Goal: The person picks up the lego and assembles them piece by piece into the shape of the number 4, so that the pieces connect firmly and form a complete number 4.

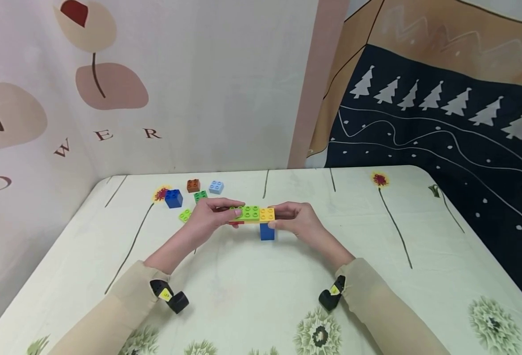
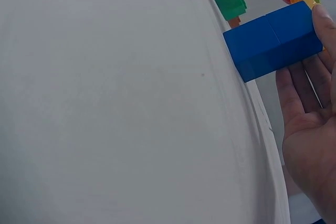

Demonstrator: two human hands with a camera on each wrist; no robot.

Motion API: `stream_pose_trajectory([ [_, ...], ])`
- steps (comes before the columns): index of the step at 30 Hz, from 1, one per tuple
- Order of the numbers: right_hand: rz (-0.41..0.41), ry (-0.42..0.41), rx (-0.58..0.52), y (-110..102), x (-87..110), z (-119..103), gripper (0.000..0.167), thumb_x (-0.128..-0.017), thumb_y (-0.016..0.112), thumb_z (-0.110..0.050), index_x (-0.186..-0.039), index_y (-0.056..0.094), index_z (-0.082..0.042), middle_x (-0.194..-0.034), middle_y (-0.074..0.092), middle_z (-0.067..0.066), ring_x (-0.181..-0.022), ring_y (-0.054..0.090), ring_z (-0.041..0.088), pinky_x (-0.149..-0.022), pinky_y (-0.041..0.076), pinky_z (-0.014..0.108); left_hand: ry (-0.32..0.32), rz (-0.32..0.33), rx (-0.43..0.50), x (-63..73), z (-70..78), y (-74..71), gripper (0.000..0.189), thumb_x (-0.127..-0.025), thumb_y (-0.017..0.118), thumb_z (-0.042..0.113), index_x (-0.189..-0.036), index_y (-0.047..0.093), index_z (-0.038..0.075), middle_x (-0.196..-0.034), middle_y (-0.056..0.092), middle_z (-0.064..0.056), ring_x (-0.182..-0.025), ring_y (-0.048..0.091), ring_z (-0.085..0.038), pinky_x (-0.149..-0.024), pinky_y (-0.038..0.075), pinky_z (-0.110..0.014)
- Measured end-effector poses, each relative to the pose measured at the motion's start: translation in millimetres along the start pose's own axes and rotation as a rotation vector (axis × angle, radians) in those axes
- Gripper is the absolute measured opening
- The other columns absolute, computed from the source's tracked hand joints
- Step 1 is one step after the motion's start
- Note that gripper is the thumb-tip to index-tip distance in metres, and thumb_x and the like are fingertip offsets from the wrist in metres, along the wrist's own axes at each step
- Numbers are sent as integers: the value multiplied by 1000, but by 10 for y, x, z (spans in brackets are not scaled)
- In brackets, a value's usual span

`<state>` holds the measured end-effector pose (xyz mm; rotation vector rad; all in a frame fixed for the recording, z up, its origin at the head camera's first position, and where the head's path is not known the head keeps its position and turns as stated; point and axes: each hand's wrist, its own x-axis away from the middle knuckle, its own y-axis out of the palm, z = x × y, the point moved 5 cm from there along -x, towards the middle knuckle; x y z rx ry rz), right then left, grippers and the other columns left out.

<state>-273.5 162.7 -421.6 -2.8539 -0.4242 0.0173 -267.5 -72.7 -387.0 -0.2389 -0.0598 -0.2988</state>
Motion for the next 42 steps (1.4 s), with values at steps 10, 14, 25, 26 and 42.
stream_pose_trajectory([
  [10,-4,-3,-7,8,-8,8,44,-88,81,-5,-128,67,5,-123,71,19,-117,67,32,-89,58,31,-29,-1,-19,-9,34,-15,31,-94,77,18,-123,76,10,-115,73,-5,-101,69,-23,-87,57,-30],
  [14,-4,0,-9,1,-4,12,44,-88,81,-5,-128,67,5,-123,71,19,-116,67,31,-89,58,30,-49,10,9,-4,47,-5,30,-93,78,15,-122,76,8,-116,72,-6,-102,69,-23,-88,57,-30],
  [25,-11,-3,-15,3,5,-16,44,-88,81,-4,-128,66,6,-122,71,19,-114,68,30,-88,58,30,-63,13,19,-21,64,-8,30,-92,78,14,-121,76,5,-118,70,-8,-104,68,-25,-88,57,-30],
  [26,-12,-4,-16,5,4,-17,44,-88,81,-4,-128,66,6,-122,71,20,-114,68,30,-88,58,30,-65,11,25,-25,60,-8,30,-92,78,14,-121,76,5,-118,70,-9,-104,68,-25,-88,58,-30],
  [42,-13,2,-6,0,-11,-10,44,-88,81,-5,-128,67,6,-121,71,19,-113,69,29,-87,59,30,-102,12,43,-35,40,-7,28,-92,78,11,-119,77,5,-118,70,-10,-100,71,-24,-88,58,-30],
])
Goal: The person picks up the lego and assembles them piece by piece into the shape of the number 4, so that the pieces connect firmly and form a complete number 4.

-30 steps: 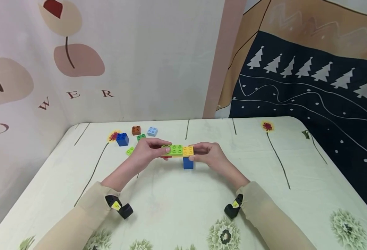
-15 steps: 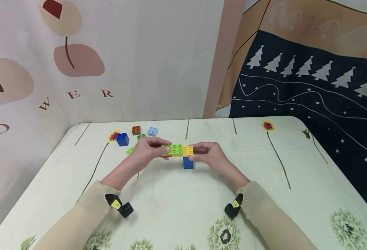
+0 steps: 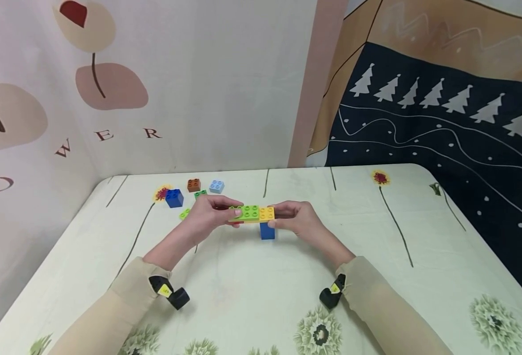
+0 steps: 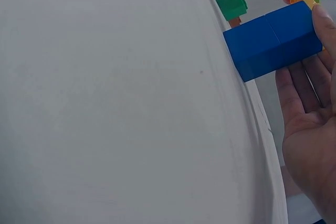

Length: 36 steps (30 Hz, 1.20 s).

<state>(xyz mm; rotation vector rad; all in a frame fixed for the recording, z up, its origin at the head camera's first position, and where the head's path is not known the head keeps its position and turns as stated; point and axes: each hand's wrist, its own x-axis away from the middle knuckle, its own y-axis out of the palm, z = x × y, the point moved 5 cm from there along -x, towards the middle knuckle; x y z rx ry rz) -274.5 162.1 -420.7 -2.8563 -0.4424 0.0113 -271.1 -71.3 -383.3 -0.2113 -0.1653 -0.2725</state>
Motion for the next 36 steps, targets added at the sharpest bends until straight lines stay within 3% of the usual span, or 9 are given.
stream_pose_trajectory([
  [12,-5,-3,-2,12,-21,-6,43,-87,82,-6,-127,68,3,-120,72,17,-112,70,28,-86,59,30,-16,-24,70,13,24,-9,29,-93,76,6,-121,74,1,-120,70,-13,-102,71,-27,-90,59,-37],
  [21,-27,9,5,27,24,6,45,-89,81,-9,-131,67,1,-123,71,15,-116,67,28,-88,58,30,41,-47,-130,87,27,-56,40,-96,75,25,-133,70,9,-119,69,-7,-101,70,-24,-88,59,-35],
  [24,-43,-7,-12,36,30,8,47,-89,81,-9,-131,66,2,-124,71,16,-117,67,28,-89,58,29,73,-20,-136,109,22,-181,46,-99,71,35,-139,65,11,-126,69,-9,-109,68,-28,-91,59,-40],
  [28,-55,-30,-30,39,31,-9,47,-88,81,-9,-131,66,2,-123,71,16,-116,68,27,-88,58,29,126,80,-95,132,12,-442,47,-101,67,38,-140,64,12,-130,67,-11,-117,65,-35,-93,58,-42],
  [31,-56,-38,-30,34,31,-23,46,-88,81,-10,-131,67,2,-122,72,16,-114,68,25,-88,58,28,144,148,-81,159,-24,-647,46,-100,70,31,-140,63,9,-131,67,-12,-118,64,-35,-94,57,-40],
  [36,-56,-54,-34,17,37,-32,47,-89,81,-9,-131,66,3,-123,71,17,-114,69,24,-88,58,27,131,267,-185,197,-151,-922,42,-99,71,18,-138,64,7,-130,67,-12,-119,62,-25,-93,56,-29],
])
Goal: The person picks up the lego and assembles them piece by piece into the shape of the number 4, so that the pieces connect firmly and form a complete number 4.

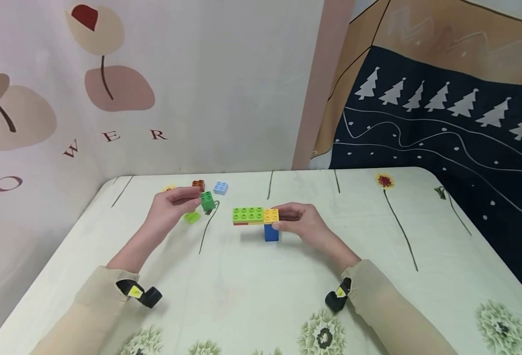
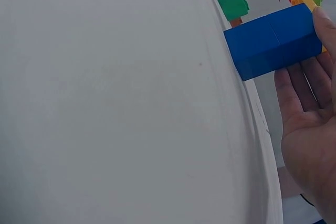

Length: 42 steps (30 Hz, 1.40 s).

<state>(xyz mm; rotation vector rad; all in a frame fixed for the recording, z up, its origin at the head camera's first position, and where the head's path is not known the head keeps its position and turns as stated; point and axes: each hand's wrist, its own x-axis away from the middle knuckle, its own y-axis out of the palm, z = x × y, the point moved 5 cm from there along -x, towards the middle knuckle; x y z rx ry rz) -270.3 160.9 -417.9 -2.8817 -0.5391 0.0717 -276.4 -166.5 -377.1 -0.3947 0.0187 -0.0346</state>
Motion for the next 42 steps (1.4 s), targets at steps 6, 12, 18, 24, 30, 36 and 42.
stream_pose_trajectory([
  [6,0,-4,-16,-13,7,23,50,-89,81,-8,-135,64,2,-126,70,18,-115,68,24,-88,58,27,-3,90,-80,-11,-214,-114,42,-98,71,10,-138,63,0,-126,68,-18,-119,63,-30,-86,50,-13],
  [12,5,-3,-25,-14,17,38,50,-89,81,-8,-134,64,3,-126,70,18,-116,68,24,-88,58,27,0,81,-127,-22,-339,-141,43,-96,72,10,-136,63,-2,-127,67,-20,-120,62,-32,-99,52,-33],
  [18,14,7,-14,-22,21,49,48,-88,81,-7,-132,66,3,-123,71,17,-113,69,22,-87,58,27,-72,28,-206,-29,-478,-130,45,-98,71,18,-139,62,4,-136,62,-17,-129,55,-34,-101,51,-48],
  [24,21,5,-2,-27,23,44,46,-88,80,-5,-131,66,5,-122,71,19,-114,69,27,-87,58,27,-68,-7,-280,-72,-539,-120,48,-98,71,18,-142,59,3,-138,60,-18,-129,54,-36,-106,47,-50],
  [30,36,29,20,-16,-6,66,47,-89,80,-8,-132,66,4,-124,70,19,-114,68,29,-87,58,26,-81,-56,-299,-124,-567,-124,54,-96,73,16,-145,55,1,-141,58,-21,-133,52,-37,-110,44,-50],
  [36,25,-2,-11,-3,-27,43,46,-89,79,-4,-131,66,5,-122,71,20,-109,70,22,-86,58,26,-86,-72,-306,-161,-599,-135,56,-93,77,14,-144,56,2,-142,58,-19,-135,50,-38,-112,41,-52],
  [42,22,-1,-19,-12,-17,44,47,-89,79,-5,-132,65,6,-123,71,19,-108,70,17,-87,58,26,-78,-70,-326,-171,-608,-100,56,-91,78,11,-142,58,2,-140,59,-20,-133,51,-39,-111,43,-52],
])
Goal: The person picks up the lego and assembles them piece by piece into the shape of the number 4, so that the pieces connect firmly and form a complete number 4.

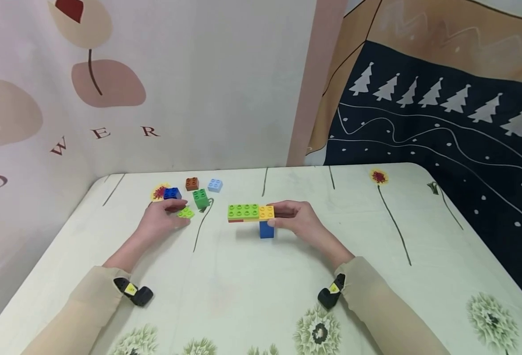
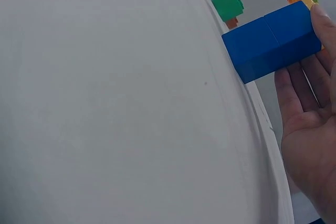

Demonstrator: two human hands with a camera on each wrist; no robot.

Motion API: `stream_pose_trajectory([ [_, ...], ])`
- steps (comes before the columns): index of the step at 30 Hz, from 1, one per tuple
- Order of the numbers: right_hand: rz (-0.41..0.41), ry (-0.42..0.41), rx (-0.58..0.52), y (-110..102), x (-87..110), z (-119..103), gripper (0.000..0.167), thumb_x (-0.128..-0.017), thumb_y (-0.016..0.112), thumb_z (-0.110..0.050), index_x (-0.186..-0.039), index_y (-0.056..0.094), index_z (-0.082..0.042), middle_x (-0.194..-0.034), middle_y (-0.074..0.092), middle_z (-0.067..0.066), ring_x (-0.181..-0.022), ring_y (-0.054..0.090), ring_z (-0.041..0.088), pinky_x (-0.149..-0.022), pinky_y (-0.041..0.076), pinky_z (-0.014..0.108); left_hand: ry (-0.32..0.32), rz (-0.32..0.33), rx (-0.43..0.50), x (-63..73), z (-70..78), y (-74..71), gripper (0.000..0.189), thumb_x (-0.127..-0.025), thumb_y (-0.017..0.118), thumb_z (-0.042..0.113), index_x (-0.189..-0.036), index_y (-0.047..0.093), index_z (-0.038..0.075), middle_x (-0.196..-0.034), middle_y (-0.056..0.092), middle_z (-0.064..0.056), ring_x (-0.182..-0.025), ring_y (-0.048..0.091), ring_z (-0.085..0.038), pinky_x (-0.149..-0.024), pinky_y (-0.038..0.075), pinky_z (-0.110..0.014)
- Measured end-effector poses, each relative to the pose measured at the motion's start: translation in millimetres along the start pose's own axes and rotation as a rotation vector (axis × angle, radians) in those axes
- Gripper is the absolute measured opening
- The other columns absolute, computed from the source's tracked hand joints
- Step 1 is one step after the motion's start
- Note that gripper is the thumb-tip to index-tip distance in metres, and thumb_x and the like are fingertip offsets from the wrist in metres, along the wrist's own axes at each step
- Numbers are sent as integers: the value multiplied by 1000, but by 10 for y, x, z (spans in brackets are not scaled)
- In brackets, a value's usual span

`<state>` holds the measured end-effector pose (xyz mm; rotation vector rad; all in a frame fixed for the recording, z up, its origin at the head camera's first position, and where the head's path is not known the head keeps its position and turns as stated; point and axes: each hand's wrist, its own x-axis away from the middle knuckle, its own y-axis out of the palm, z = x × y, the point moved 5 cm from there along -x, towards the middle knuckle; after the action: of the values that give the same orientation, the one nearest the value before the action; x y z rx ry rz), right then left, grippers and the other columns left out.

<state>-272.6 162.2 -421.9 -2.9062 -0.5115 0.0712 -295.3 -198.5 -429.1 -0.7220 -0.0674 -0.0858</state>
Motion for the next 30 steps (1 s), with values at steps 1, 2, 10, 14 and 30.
stream_pose_trajectory([
  [1,-1,1,-1,-1,1,-1,47,-89,79,-5,-132,65,6,-123,71,19,-108,70,18,-87,58,26,4,3,-6,-1,3,2,55,-91,79,11,-141,59,1,-140,60,-21,-132,51,-39,-110,43,-52],
  [2,-1,2,-3,-2,2,-1,47,-89,79,-4,-132,64,6,-123,71,20,-108,70,18,-87,58,26,9,6,-11,-2,7,5,55,-90,79,10,-141,59,1,-139,60,-21,-132,52,-39,-109,44,-52],
  [10,1,19,7,2,-6,15,46,-89,79,-5,-132,65,5,-124,70,19,-113,68,25,-88,58,28,43,25,-20,21,32,1,47,-91,76,6,-136,63,0,-135,63,-21,-127,56,-38,-104,49,-50],
  [14,9,31,16,4,-13,15,46,-89,80,-5,-132,65,5,-125,70,19,-115,68,28,-88,58,28,35,25,-10,25,33,18,46,-93,74,6,-137,63,1,-133,64,-20,-122,58,-35,-102,51,-48],
  [30,7,19,4,-2,-12,16,45,-88,81,-6,-130,67,4,-122,72,17,-112,69,25,-87,58,27,121,-50,33,163,300,88,39,-97,70,7,-136,66,4,-134,62,-18,-119,58,-34,-95,55,-47],
])
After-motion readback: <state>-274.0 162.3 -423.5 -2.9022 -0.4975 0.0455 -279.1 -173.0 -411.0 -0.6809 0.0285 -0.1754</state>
